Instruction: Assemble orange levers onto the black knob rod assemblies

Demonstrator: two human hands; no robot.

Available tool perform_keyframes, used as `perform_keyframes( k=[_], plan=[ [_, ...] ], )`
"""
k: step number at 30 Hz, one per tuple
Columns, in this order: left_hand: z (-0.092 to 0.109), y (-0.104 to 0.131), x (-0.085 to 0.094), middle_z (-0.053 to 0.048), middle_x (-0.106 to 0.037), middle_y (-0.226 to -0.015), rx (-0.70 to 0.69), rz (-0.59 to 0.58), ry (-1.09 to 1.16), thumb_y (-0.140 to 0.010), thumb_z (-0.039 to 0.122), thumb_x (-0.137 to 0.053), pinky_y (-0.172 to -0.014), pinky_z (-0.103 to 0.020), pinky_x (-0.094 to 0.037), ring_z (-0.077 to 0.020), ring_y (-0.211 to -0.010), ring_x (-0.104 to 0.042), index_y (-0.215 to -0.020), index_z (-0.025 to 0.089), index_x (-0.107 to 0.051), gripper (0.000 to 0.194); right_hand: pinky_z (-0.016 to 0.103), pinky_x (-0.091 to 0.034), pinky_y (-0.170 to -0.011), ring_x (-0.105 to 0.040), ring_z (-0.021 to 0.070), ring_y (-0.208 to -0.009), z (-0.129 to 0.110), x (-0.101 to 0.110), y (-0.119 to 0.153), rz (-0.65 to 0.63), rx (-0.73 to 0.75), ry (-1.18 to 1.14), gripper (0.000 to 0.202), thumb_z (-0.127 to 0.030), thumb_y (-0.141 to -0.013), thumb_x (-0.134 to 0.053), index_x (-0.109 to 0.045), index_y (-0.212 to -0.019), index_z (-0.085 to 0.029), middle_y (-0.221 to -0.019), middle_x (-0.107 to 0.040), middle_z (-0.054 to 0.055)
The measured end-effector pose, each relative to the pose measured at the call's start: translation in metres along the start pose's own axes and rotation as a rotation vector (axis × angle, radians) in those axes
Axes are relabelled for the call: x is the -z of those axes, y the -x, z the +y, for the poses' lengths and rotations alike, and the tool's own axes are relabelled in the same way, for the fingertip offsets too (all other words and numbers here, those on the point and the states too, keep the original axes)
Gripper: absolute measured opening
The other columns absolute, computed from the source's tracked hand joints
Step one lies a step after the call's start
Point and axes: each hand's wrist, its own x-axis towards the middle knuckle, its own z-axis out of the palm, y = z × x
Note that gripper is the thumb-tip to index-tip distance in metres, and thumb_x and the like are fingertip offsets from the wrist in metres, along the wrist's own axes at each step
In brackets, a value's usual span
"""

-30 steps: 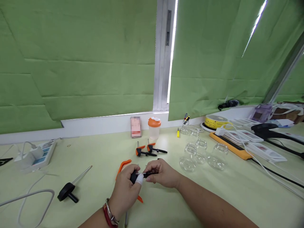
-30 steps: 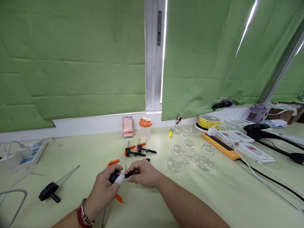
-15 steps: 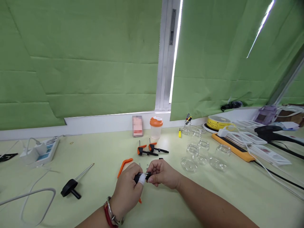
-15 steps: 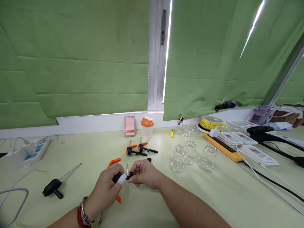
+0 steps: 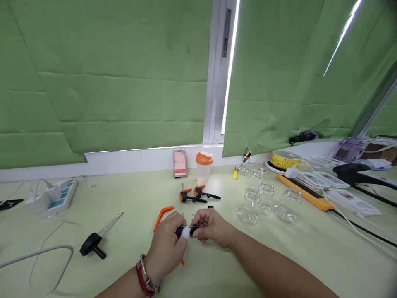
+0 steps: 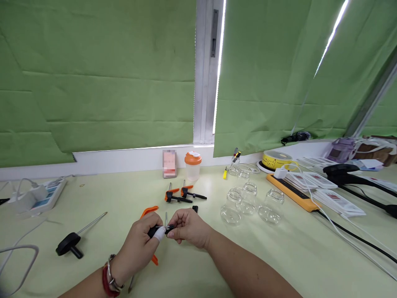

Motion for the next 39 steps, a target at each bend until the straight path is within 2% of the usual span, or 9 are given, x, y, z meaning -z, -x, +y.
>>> perform_keyframes(
  k=[8,21,27,29,33,39],
  plan=[
    [0.000,0.000,0.000,0.001,-0.047,-0.069,-0.004,-0.010,-0.004,-0.070,0.011,-0.042,-0.056,-0.026,-0.036,-0.0162,-0.064,-0.046,-0.065,0.021,-0.043,0.011,0.019,-0.041,-0.041,-0.051,0.0057,-0.043,-0.004,-0.003,0.001,0.035,0.004,0.045,0.042,-0.031,-0.047,-0.087,-0.058,-0.070,-0.012,-0.057,-0.062,-0.003],
    [0.008,0.004,0.002,0.001,-0.046,-0.070,-0.058,-0.040,-0.077,-0.066,0.009,-0.042,-0.056,-0.027,-0.035,-0.0163,-0.064,-0.045,-0.065,0.021,-0.039,0.012,0.020,-0.042,-0.041,-0.052,0.0068,-0.043,-0.004,-0.002,0.002,-0.003,-0.009,0.031,0.044,-0.032,-0.046,-0.087,-0.057,-0.071,-0.012,-0.057,-0.062,-0.002],
    [0.004,0.003,0.002,0.000,-0.048,-0.070,-0.056,-0.036,0.006,-0.071,0.013,-0.043,-0.057,-0.028,-0.038,-0.0166,-0.065,-0.047,-0.069,0.021,-0.042,0.009,0.019,-0.040,-0.040,-0.049,0.0057,-0.042,-0.008,-0.006,0.003,-0.009,0.027,0.070,0.042,-0.033,-0.051,-0.086,-0.060,-0.076,-0.013,-0.055,-0.059,-0.004],
    [0.004,0.004,0.003,0.000,-0.050,-0.074,-0.054,-0.032,0.072,-0.074,0.016,-0.045,-0.059,-0.029,-0.041,-0.0171,-0.067,-0.049,-0.076,0.021,-0.045,0.005,0.019,-0.038,-0.040,-0.046,0.0051,-0.041,-0.010,-0.009,0.004,-0.020,0.036,0.092,0.040,-0.035,-0.054,-0.084,-0.061,-0.078,-0.013,-0.054,-0.057,-0.005],
    [0.007,0.006,0.006,-0.005,-0.056,-0.093,-0.064,-0.036,0.230,-0.082,0.024,-0.047,-0.073,-0.034,-0.047,-0.0195,-0.084,-0.054,-0.102,0.020,-0.046,0.021,0.020,-0.033,-0.039,-0.043,0.0045,-0.039,-0.014,-0.013,0.006,-0.030,0.040,0.100,0.037,-0.039,-0.059,-0.080,-0.060,-0.076,-0.014,-0.056,-0.058,-0.004],
    [0.006,0.008,0.006,-0.009,-0.054,-0.114,-0.059,-0.109,0.423,-0.091,0.032,-0.037,-0.080,-0.038,-0.050,-0.0214,-0.095,-0.058,-0.118,0.022,-0.043,0.029,0.022,-0.030,-0.044,-0.038,0.0042,-0.041,-0.023,-0.017,0.013,-0.106,0.008,0.189,0.037,-0.048,-0.072,-0.069,-0.064,-0.085,-0.014,-0.066,-0.063,0.000]
  ],
)
